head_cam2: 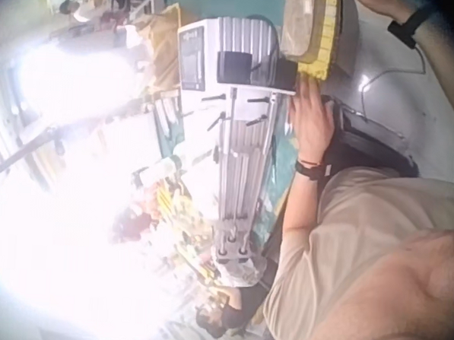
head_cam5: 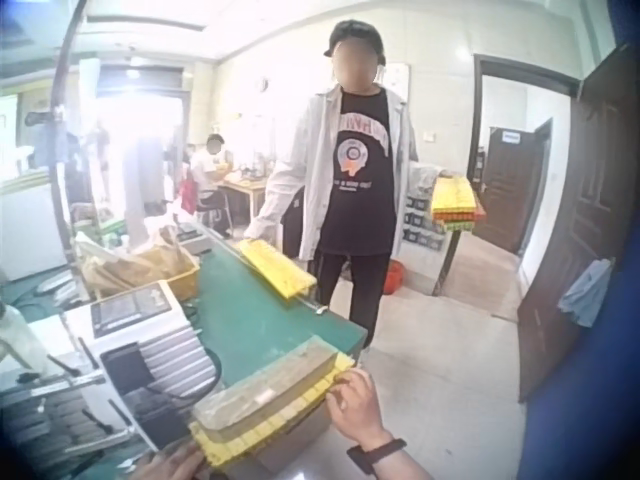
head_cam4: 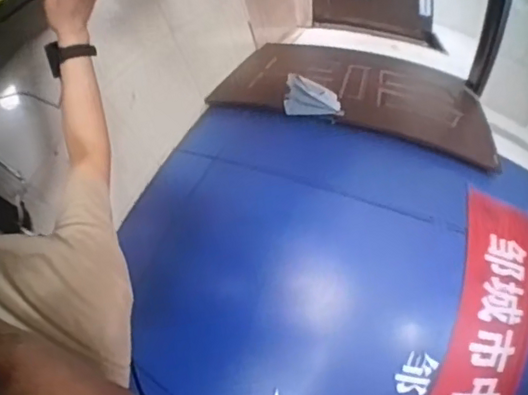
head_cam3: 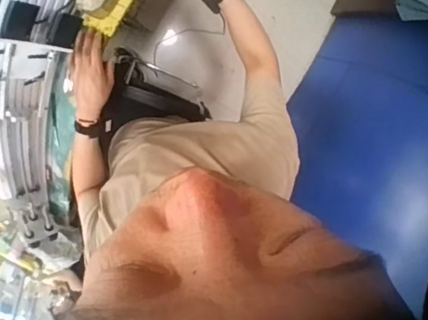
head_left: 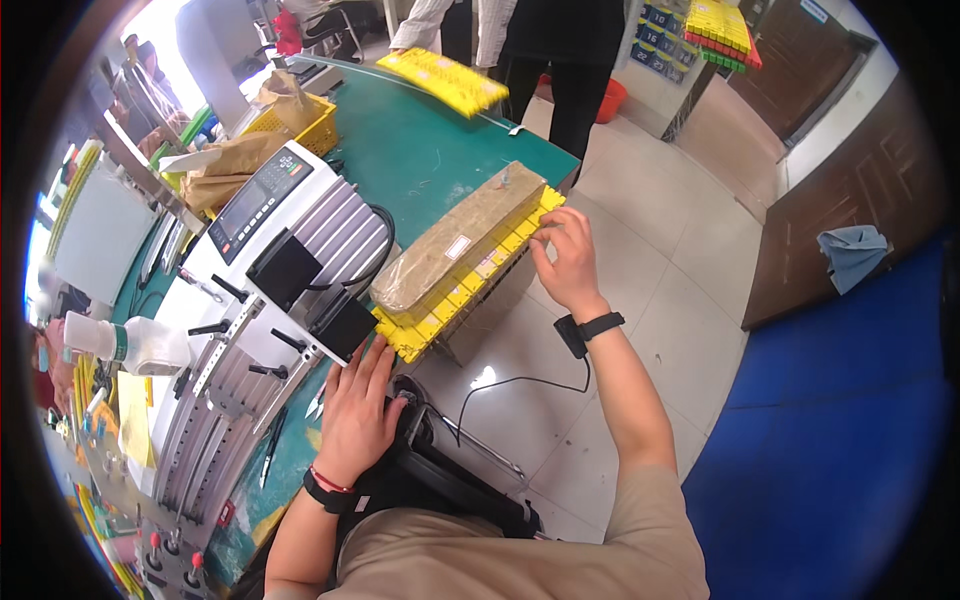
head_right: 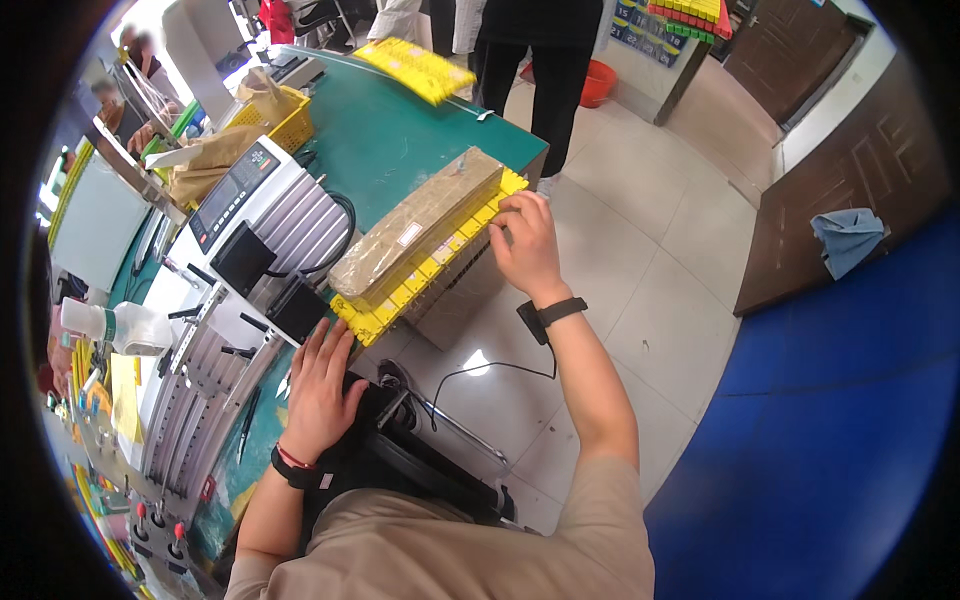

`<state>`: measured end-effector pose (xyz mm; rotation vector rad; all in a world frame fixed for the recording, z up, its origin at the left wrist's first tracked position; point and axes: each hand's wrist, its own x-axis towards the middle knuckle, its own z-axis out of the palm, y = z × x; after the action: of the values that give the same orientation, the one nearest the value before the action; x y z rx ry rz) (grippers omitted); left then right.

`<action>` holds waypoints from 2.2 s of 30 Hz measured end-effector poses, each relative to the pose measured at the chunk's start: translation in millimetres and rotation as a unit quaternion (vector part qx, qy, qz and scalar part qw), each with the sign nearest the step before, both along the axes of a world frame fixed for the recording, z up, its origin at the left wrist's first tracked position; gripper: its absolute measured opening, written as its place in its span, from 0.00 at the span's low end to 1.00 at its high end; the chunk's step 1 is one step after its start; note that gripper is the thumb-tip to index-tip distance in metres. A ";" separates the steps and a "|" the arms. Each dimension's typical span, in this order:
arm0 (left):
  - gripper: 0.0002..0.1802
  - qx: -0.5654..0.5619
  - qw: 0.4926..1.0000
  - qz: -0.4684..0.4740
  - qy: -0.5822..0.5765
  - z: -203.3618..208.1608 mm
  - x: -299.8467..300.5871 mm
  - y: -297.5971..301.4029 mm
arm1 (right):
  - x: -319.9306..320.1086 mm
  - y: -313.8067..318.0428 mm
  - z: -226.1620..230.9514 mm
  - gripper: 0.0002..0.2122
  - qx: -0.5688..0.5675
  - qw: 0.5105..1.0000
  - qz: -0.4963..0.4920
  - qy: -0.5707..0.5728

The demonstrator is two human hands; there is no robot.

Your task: Glue and assemble small electronic or mechanical components using a jig and adhesive.

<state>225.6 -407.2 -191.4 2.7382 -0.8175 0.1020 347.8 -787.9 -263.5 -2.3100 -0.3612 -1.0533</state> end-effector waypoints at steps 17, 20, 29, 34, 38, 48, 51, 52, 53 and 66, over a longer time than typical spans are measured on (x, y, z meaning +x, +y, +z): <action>0.42 -0.059 0.998 -0.035 -0.008 9.5 -7.4 10.4 | -58.4 2.0 -5.8 0.05 0.068 0.994 0.039 0.074; 0.39 -0.103 0.991 -0.074 -0.033 10.1 -23.3 27.8 | -150.2 -27.0 -50.7 0.07 -0.004 0.907 0.069 0.416; 0.21 -0.167 0.973 -0.161 -0.010 36.3 -73.8 52.6 | -262.5 -36.0 -12.1 0.10 -0.351 0.742 0.052 0.568; 0.17 -0.245 0.962 -0.115 -0.029 80.0 -95.1 61.3 | -224.4 164.6 134.5 0.06 -0.068 0.911 0.284 0.290; 0.11 -0.272 0.961 -0.037 -0.043 99.9 -116.1 110.9 | -209.0 254.9 163.1 0.07 -0.035 0.896 0.400 0.191; 0.05 -0.396 0.915 0.067 -0.040 105.7 -145.2 191.0 | -191.3 347.2 182.9 0.04 0.033 0.819 0.500 0.280; 0.05 -0.438 0.894 0.095 0.010 105.5 -140.0 195.8 | -186.5 355.4 189.2 0.03 0.049 0.824 0.485 0.288; 0.05 -0.445 0.891 0.089 0.006 105.3 -141.0 197.8 | -188.6 359.7 192.4 0.03 0.057 0.831 0.469 0.293; 0.05 -0.487 0.866 0.104 0.037 104.7 -142.8 198.4 | -190.9 363.6 195.7 0.03 0.064 0.839 0.452 0.296; 0.06 -0.503 0.858 0.062 -0.089 77.0 -120.3 181.6 | -77.9 327.2 168.2 0.09 0.308 0.912 0.162 0.216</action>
<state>105.3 -225.6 -114.4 1.7763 -0.4191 0.6233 269.9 -460.7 -95.3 -1.7570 -0.1839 -0.3864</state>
